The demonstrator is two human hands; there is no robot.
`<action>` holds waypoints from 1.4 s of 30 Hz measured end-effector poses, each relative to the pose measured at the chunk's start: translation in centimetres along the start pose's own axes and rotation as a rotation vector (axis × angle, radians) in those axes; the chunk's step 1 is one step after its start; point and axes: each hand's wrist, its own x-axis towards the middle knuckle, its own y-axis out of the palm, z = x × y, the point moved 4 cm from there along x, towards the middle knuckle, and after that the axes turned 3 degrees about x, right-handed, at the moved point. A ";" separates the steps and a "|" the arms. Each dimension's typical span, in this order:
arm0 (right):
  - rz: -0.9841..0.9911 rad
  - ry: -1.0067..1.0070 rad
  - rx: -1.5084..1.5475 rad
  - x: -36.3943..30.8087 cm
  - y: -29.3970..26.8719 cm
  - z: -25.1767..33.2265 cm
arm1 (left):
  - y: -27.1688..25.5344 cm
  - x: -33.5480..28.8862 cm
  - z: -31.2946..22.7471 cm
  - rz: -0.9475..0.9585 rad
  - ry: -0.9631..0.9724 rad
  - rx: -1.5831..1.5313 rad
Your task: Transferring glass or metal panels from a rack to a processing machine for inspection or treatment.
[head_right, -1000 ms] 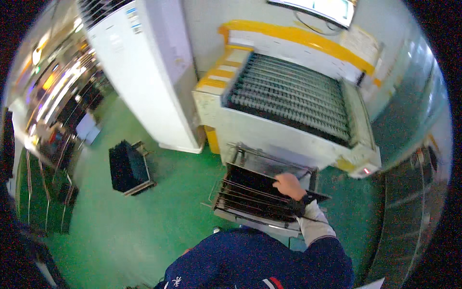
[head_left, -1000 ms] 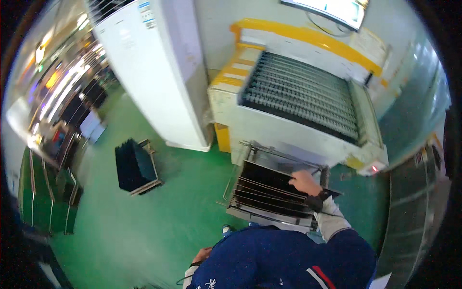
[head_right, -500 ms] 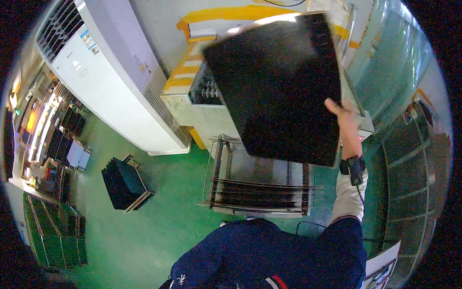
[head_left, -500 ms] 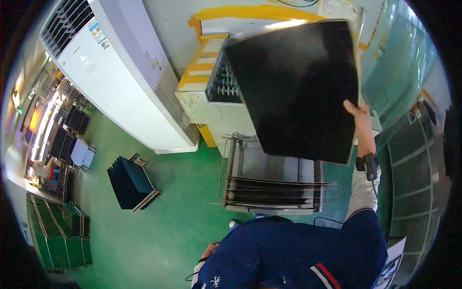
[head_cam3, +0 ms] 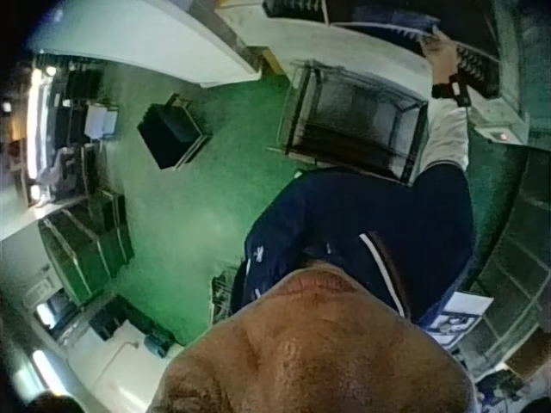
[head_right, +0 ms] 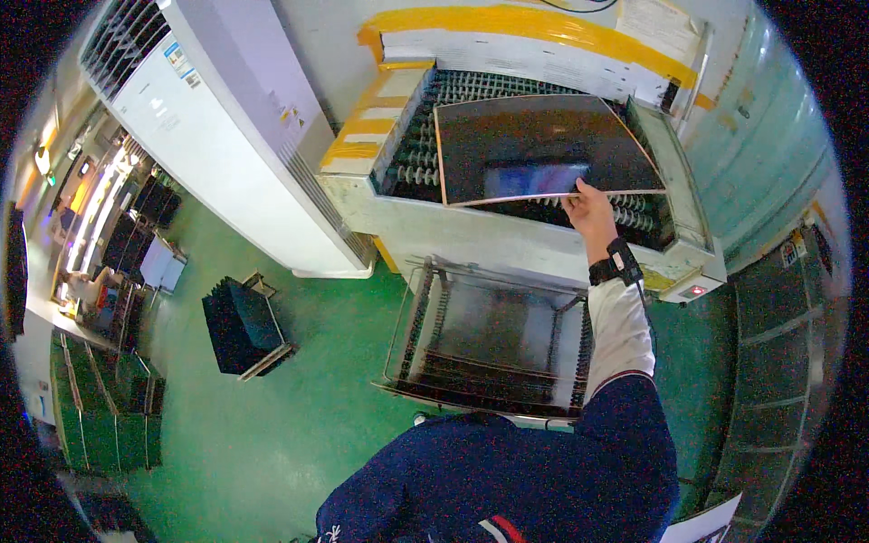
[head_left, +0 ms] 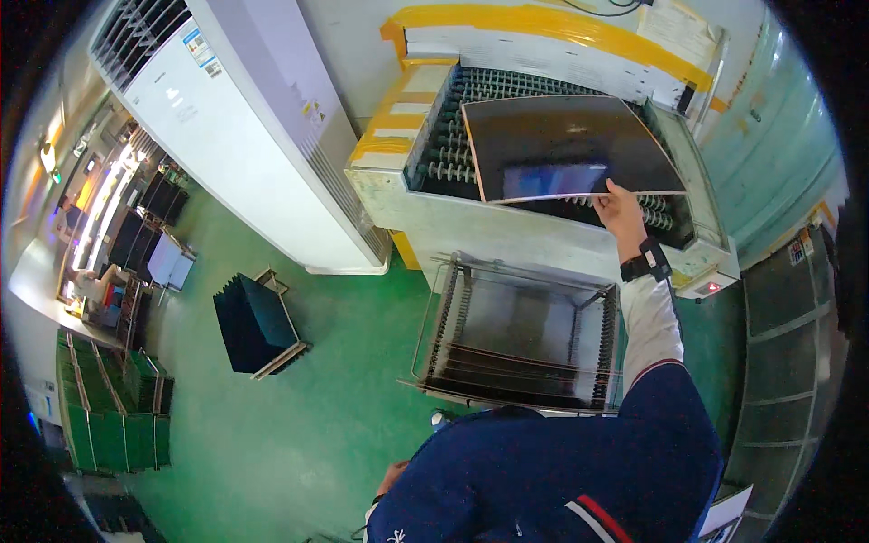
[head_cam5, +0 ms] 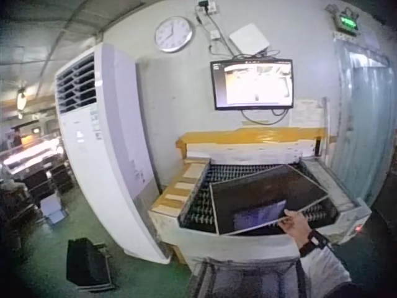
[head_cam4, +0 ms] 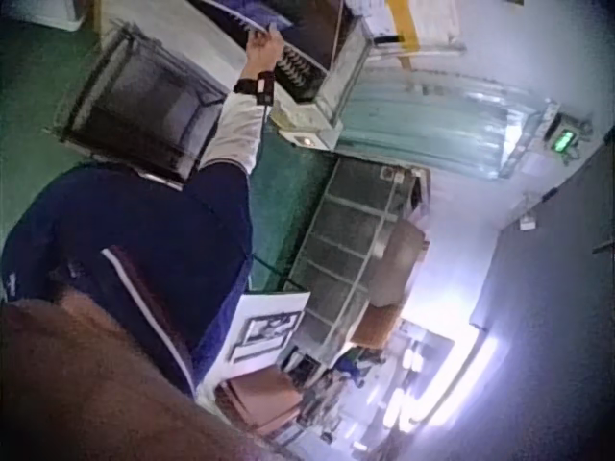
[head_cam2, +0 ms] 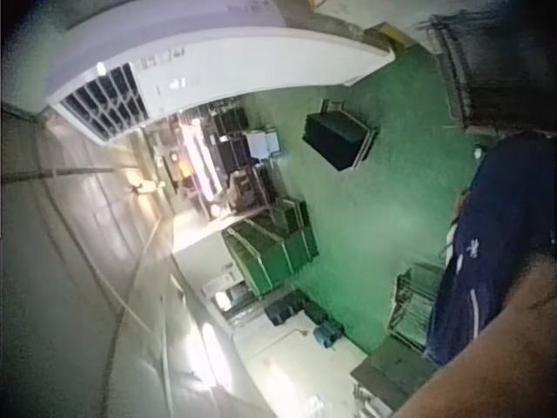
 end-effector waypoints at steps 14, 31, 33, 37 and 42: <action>-0.091 0.207 -0.530 8.0 0.5 0.3 | 1.9 -1.6 -1.9 -0.044 -0.093 -0.033; -0.037 -0.565 -2.294 12.8 3.5 -1.2 | 0.4 1.9 5.5 -0.076 -0.069 -0.149; 0.011 -0.551 -2.314 13.2 4.7 -1.2 | 0.7 2.0 4.9 -0.080 0.031 -0.160; 0.244 -0.750 -2.133 11.1 6.1 -3.3 | 2.6 -1.5 -1.1 -0.078 -0.097 0.136; 0.818 -0.225 -1.732 -2.3 10.4 -10.3 | 2.3 -0.1 1.3 -0.074 0.159 -0.278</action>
